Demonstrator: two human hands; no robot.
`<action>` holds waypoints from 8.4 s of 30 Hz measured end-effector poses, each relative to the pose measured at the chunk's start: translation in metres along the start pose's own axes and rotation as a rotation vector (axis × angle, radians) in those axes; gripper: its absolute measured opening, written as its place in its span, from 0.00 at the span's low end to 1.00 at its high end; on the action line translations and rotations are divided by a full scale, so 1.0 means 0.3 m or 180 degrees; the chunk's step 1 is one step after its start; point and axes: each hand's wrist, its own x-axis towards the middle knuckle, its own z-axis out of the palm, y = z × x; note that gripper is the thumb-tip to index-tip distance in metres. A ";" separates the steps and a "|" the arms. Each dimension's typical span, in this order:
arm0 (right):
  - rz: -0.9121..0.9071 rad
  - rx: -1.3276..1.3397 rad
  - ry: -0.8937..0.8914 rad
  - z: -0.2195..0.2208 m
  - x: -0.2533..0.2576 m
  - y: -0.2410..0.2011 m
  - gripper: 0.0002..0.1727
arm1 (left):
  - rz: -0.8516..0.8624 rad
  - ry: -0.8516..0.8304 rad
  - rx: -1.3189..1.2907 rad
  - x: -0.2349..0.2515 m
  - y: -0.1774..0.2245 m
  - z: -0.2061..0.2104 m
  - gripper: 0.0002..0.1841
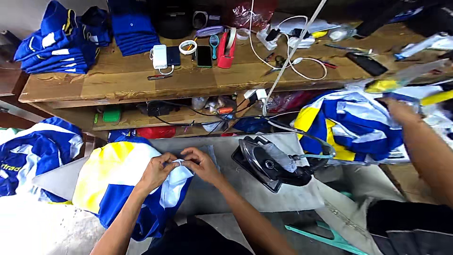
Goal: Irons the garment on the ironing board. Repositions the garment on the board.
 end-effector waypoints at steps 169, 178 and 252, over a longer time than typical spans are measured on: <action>0.1983 -0.0813 0.0780 -0.109 -0.316 0.119 0.16 | -0.1056 -0.0465 0.1004 0.147 -0.139 0.151 0.19; 0.2076 -0.2606 0.0394 -0.057 -0.206 0.072 0.24 | -0.0984 -0.0555 0.2078 0.169 -0.156 0.202 0.23; 0.2323 -0.2941 -0.0156 -0.776 -0.250 -0.046 0.36 | -0.0627 -0.0634 0.2047 0.058 -0.156 0.235 0.34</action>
